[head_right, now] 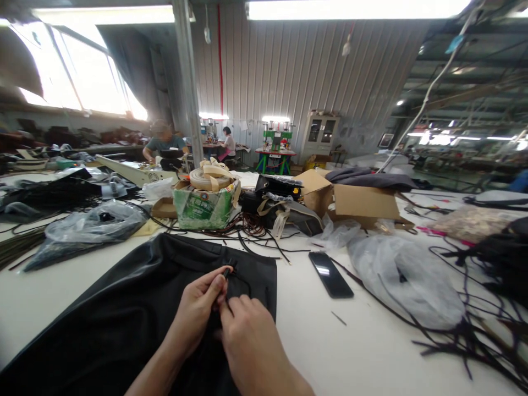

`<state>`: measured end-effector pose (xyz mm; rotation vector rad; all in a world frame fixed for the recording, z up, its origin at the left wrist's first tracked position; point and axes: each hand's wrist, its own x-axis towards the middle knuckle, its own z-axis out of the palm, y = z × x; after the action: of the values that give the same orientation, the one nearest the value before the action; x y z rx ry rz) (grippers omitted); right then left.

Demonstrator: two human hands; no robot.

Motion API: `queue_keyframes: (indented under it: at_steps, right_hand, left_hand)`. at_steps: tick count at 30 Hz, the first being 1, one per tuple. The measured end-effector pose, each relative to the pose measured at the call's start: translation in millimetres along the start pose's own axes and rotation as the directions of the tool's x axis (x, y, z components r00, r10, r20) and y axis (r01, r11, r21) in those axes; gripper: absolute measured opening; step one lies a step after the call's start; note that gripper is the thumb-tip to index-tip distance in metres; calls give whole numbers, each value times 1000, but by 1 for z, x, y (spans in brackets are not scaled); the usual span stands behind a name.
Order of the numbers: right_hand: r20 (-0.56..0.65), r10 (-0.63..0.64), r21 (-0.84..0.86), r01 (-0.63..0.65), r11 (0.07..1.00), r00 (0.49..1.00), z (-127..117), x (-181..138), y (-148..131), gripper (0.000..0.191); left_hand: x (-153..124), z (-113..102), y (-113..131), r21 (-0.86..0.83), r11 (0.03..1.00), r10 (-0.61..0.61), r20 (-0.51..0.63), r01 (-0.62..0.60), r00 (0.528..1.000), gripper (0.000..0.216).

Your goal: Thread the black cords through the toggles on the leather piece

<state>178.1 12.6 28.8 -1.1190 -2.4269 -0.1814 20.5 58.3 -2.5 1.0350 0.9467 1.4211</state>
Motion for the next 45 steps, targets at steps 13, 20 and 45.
queue_keyframes:
  at_steps: [13,20,45]
  right_hand:
    - [362,95,741,-348,574,927,-87,-2,32,11]
    - [156,240,967,-198,159,958,-81,-1,40,34]
    - [-331,130,164,-79,983,935,-16,15,30,14]
  left_hand:
    - [3,-4,6,-216,974,-57,79,73,995,64]
    - [-4,2,12,-273,954,-95,113,123,989,64]
    - [-9,-2,-6,-42,998,-52,-7,52,999,62]
